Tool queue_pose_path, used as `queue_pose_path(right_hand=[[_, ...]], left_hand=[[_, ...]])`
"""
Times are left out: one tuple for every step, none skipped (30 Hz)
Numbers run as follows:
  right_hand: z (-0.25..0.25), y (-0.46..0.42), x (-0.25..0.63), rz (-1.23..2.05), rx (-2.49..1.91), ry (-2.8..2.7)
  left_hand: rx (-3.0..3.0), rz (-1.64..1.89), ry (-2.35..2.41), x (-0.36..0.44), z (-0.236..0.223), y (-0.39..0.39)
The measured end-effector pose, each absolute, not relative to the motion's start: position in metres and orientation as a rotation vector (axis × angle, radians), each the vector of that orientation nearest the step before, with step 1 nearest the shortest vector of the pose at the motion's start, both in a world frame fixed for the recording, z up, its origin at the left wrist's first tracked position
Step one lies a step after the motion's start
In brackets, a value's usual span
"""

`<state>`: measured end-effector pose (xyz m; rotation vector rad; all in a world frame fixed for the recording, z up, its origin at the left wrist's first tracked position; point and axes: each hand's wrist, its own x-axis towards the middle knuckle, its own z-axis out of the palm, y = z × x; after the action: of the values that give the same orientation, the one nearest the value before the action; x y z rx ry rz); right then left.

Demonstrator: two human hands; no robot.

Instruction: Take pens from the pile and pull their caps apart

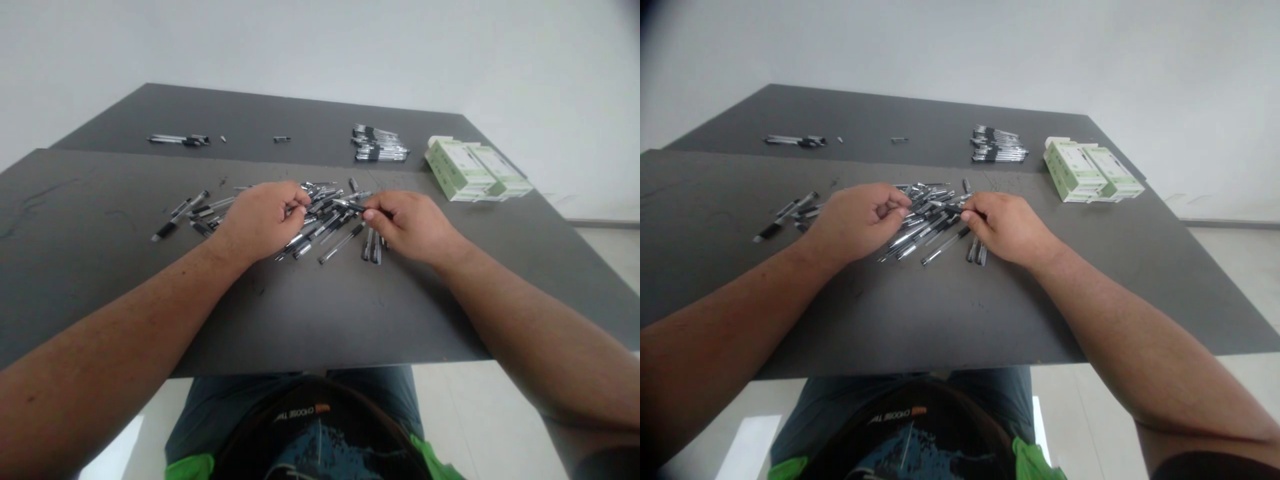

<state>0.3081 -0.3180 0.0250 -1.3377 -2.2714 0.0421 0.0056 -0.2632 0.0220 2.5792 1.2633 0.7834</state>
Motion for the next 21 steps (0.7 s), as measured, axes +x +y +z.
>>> queue_pose_path(right_hand=[[0.025,-0.318,0.308,0.029,-1.369,-2.250],[0.026,-0.317,0.308,0.020,-1.396,-2.236],[0.026,-0.317,0.308,0.016,-1.417,-2.225],[0.027,-0.317,0.308,0.014,-1.434,-2.215],[0.027,-0.318,0.307,0.015,-1.445,-2.206],[0.027,-0.318,0.307,0.018,-1.450,-2.199],[0.028,-0.318,0.306,0.022,-1.452,-2.193],[0.028,-0.318,0.306,0.026,-1.453,-2.189],[0.028,-0.319,0.306,0.031,-1.453,-2.186],[0.028,-0.319,0.306,0.035,-1.454,-2.185],[0.028,-0.319,0.305,0.037,-1.455,-2.183],[0.028,-0.319,0.305,0.038,-1.458,-2.181],[0.028,-0.320,0.305,0.038,-1.460,-2.181],[0.028,-0.320,0.305,0.038,-1.462,-2.181],[0.028,-0.320,0.304,0.038,-1.462,-2.183],[0.028,-0.320,0.304,0.038,-1.461,-2.187],[0.028,-0.320,0.304,0.038,-1.459,-2.190],[0.028,-0.320,0.304,0.038,-1.455,-2.193],[0.028,-0.320,0.304,0.037,-1.450,-2.194],[0.028,-0.320,0.304,0.035,-1.445,-2.194],[0.028,-0.319,0.305,0.032,-1.439,-2.195]], left_hand=[[2.582,0.779,1.288,0.005,0.020,-0.260],[2.595,0.769,1.287,0.004,0.018,-0.257],[2.616,0.757,1.267,0.004,0.015,-0.254],[2.647,0.742,1.236,0.004,0.013,-0.252],[2.683,0.725,1.197,0.004,0.011,-0.251],[2.722,0.706,1.152,0.004,0.010,-0.250],[2.761,0.680,1.102,0.004,0.009,-0.249],[2.795,0.651,1.050,0.005,0.008,-0.248],[2.822,0.621,1.000,0.005,0.008,-0.247],[2.842,0.594,0.956,0.006,0.007,-0.246],[2.859,0.571,0.921,0.006,0.006,-0.245],[2.876,0.548,0.901,0.006,0.006,-0.245],[2.893,0.527,0.894,0.007,0.005,-0.244],[2.909,0.507,0.896,0.006,0.004,-0.243],[2.924,0.489,0.900,0.006,0.003,-0.243],[2.937,0.477,0.901,0.006,0.003,-0.242],[2.945,0.472,0.895,0.006,0.002,-0.242],[2.949,0.473,0.883,0.006,0.002,-0.242],[2.949,0.480,0.867,0.005,0.002,-0.242],[2.946,0.491,0.854,0.005,0.002,-0.243],[2.941,0.502,0.843,0.005,0.002,-0.243]])
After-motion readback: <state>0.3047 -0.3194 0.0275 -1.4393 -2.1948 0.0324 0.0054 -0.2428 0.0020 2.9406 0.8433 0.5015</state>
